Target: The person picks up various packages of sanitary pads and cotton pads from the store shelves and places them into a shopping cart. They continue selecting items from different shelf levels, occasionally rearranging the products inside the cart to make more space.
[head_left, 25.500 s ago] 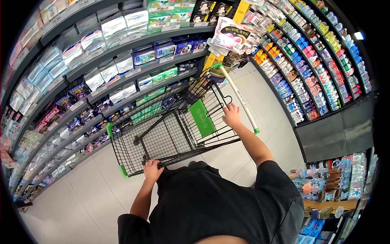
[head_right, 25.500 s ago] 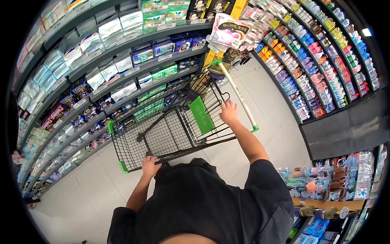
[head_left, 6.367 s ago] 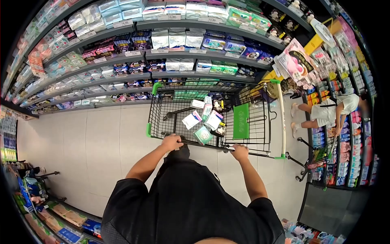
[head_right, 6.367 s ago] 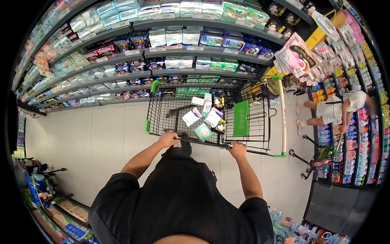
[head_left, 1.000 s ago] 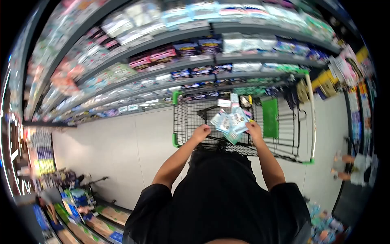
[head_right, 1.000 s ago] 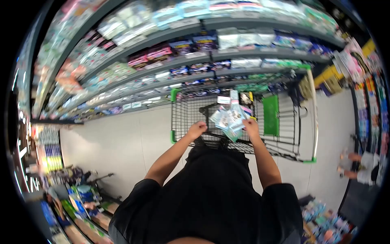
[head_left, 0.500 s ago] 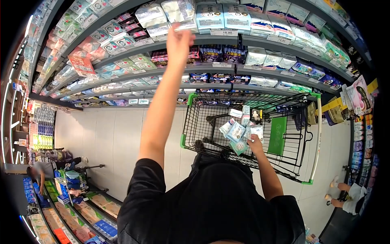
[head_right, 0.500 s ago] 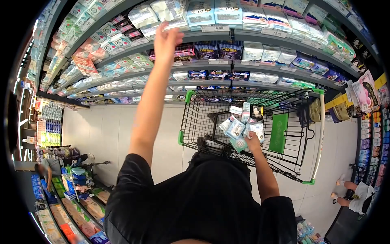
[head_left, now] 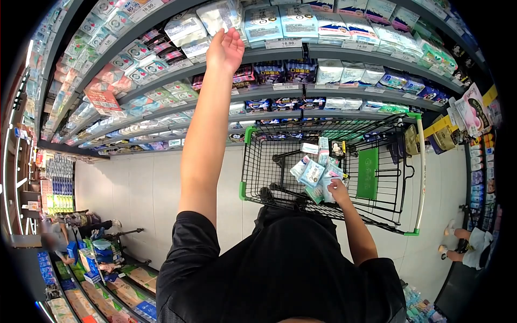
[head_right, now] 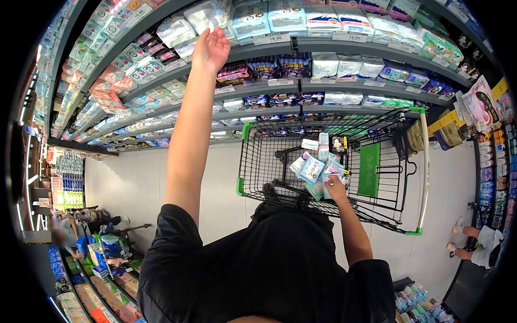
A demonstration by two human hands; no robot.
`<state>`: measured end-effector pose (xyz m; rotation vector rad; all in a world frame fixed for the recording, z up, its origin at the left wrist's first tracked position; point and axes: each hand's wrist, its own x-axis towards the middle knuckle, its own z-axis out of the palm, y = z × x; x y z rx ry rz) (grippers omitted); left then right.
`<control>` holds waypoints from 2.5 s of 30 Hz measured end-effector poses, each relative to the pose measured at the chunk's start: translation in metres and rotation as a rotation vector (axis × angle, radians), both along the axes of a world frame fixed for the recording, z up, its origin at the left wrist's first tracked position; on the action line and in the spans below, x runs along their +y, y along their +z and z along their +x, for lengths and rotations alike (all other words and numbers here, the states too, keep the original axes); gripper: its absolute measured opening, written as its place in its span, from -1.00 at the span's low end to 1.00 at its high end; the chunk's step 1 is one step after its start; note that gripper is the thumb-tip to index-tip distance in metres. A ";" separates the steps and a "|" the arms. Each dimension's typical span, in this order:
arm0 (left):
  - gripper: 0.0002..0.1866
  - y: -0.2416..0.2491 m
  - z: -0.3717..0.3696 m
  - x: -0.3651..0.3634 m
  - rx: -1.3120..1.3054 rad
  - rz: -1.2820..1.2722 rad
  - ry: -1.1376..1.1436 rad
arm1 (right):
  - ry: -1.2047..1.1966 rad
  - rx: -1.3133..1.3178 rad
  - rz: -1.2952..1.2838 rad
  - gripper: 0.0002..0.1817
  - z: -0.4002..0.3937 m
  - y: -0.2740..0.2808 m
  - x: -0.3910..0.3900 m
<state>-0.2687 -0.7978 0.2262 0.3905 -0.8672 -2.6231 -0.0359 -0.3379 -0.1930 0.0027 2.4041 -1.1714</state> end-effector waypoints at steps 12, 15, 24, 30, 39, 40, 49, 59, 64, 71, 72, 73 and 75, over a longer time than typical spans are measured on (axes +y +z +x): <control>-0.77 0.016 -0.005 0.003 0.172 0.264 -0.087 | 0.045 0.010 -0.049 -0.57 -0.006 0.005 -0.010; -0.73 0.014 0.005 0.017 0.150 0.265 -0.105 | 0.028 -0.030 -0.117 -0.59 -0.008 0.010 -0.013; -0.87 -0.104 0.149 0.117 -0.071 -0.489 -0.173 | -0.363 -0.400 -0.765 -0.67 -0.031 0.131 -0.053; -0.75 -0.256 0.228 0.153 -0.462 -0.829 -0.624 | -0.418 -0.335 -0.707 -0.70 -0.047 0.111 -0.056; -0.67 -0.265 0.251 0.152 -0.299 -1.158 -0.808 | -0.419 -0.336 -0.608 -0.73 -0.038 0.082 -0.040; -0.57 -0.263 0.236 0.139 -0.433 -1.199 -0.810 | -0.426 -0.345 -0.598 -0.72 -0.036 0.083 -0.038; -0.62 -0.071 0.067 -0.045 -0.004 -0.942 0.351 | -0.409 -0.383 -0.565 -0.68 -0.021 0.083 -0.030; -0.19 0.016 0.031 -0.099 -0.253 -1.016 0.397 | -0.425 -0.388 -0.586 -0.70 -0.003 0.078 -0.016; -0.38 0.019 0.019 -0.099 -0.193 -0.803 0.372 | -0.448 -0.386 -0.576 -0.72 -0.003 0.081 -0.013; -0.67 0.017 0.017 -0.090 -0.155 -0.783 0.263 | -0.434 -0.404 -0.562 -0.73 0.003 0.081 -0.013; -0.66 0.017 0.019 -0.086 -0.159 -0.786 0.275 | -0.434 -0.408 -0.564 -0.73 0.003 0.080 -0.013; -0.65 0.018 0.019 -0.083 -0.163 -0.790 0.289 | -0.436 -0.412 -0.567 -0.73 0.003 0.080 -0.013; -0.58 0.013 0.019 -0.082 -0.150 -0.822 0.292 | -0.437 -0.421 -0.574 -0.71 0.003 0.079 -0.013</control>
